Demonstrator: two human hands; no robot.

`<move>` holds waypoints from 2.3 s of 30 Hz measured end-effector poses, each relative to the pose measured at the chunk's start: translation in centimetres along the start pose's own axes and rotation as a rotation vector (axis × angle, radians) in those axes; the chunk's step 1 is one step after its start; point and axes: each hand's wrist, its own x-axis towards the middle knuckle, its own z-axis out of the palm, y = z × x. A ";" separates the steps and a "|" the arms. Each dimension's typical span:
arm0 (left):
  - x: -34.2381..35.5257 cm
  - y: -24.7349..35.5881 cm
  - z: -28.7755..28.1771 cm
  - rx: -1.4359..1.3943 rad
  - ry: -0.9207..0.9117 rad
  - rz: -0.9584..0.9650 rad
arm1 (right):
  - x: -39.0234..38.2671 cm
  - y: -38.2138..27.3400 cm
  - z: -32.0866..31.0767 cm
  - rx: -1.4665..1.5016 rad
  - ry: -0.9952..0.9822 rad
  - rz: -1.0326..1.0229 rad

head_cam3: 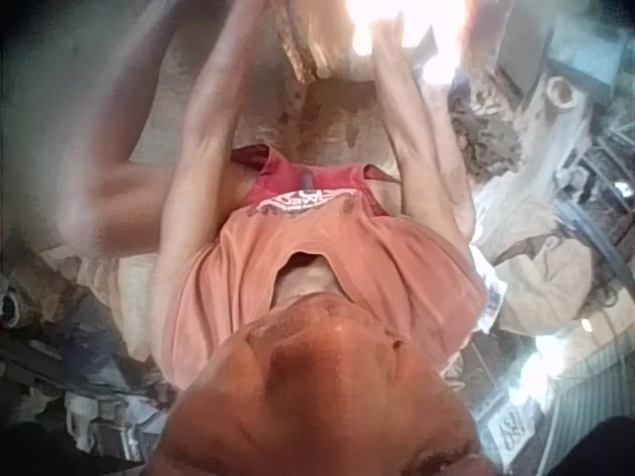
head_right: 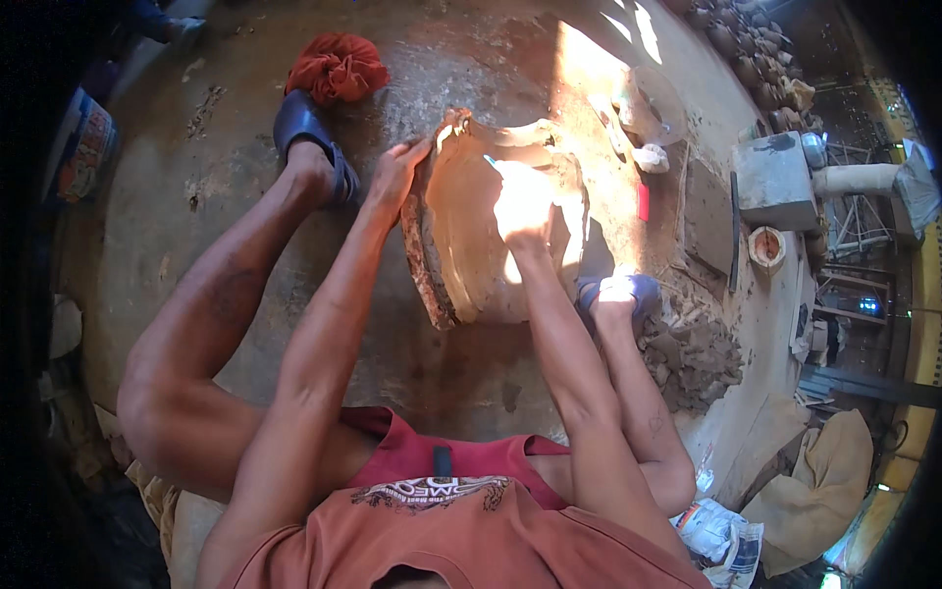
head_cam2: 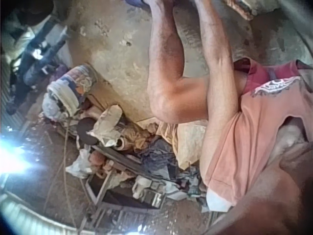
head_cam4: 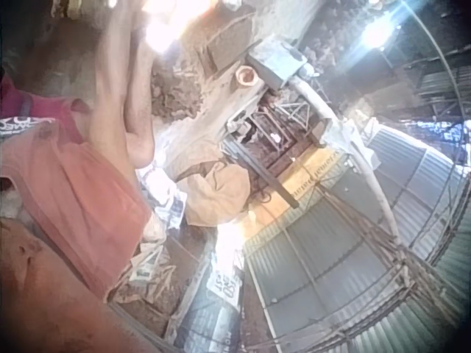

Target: The person shapes and smooths the interior of a large clay vessel using their hands and a small scraper tool, then uses a wire tool to cut a slab of clay.

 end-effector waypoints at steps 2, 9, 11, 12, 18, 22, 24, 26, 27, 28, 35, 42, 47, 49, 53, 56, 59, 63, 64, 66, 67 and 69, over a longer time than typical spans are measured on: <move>-1.1 -0.1 -0.7 -0.014 -0.055 -0.040 | 1.3 1.1 4.5 -0.089 0.111 -0.138; -4.0 -0.5 1.2 -0.378 -0.090 0.018 | -6.6 -0.2 7.0 0.059 -0.039 -0.138; -4.1 -0.4 0.4 -0.436 -0.095 -0.028 | -8.1 -3.2 4.3 0.070 -0.218 -0.011; -3.9 -0.2 0.0 -0.502 -0.108 -0.050 | -8.5 -4.5 2.8 0.072 -0.384 0.097; -2.7 -1.3 0.1 -0.394 -0.062 0.052 | -9.6 -7.0 -8.1 0.223 -0.594 0.053; -4.2 0.5 0.9 -0.117 0.142 0.094 | -3.8 -7.1 -7.8 0.132 -0.206 0.051; -4.2 1.0 1.3 -0.043 0.095 0.254 | 0.2 -4.0 -5.9 -0.331 -0.540 0.354; -4.3 1.2 4.3 0.038 0.104 0.247 | 1.0 2.7 -2.9 0.015 -0.031 0.051; -4.3 1.5 5.6 0.070 0.092 0.266 | 0.8 6.2 -1.6 0.089 -0.010 0.127; -4.5 1.4 4.7 0.131 0.121 0.278 | 1.7 5.0 -0.5 -0.353 -0.046 -0.157; -2.7 0.5 2.4 0.136 0.115 0.344 | -2.8 4.7 4.6 0.273 -0.185 0.446; -2.3 0.1 7.0 0.087 0.084 0.320 | -13.2 12.7 2.2 -0.007 -0.290 0.171; -3.6 2.2 4.1 0.196 0.134 0.312 | -10.1 -4.8 -7.7 -0.109 -0.800 0.062; -4.4 3.5 6.2 0.265 0.085 0.312 | -10.8 -3.2 -11.4 -0.100 -0.783 0.072; -4.7 3.9 7.7 0.556 0.097 0.346 | -3.1 -0.1 -11.7 -0.226 -0.398 0.081; -4.2 3.0 9.6 0.606 0.193 0.529 | 1.3 6.2 -7.8 -0.408 -0.192 -0.159; -3.9 2.5 9.1 0.590 0.220 0.618 | 1.5 9.8 -3.4 -0.540 -0.155 -0.309; -4.0 2.1 8.0 0.672 0.237 0.775 | -1.3 9.6 -0.4 -0.270 -0.235 -0.019; -4.0 2.3 7.9 0.675 0.227 0.761 | -1.6 9.2 -0.8 -0.177 -0.288 0.123; -4.1 2.5 8.0 0.752 0.215 0.783 | -3.3 9.8 -0.6 -0.102 -0.331 0.203; -4.0 2.3 8.9 0.788 0.270 0.828 | -3.6 11.4 -1.0 0.024 -0.417 0.191; -4.6 2.2 10.5 0.751 0.240 0.784 | -5.5 13.0 -2.4 0.135 -0.494 0.189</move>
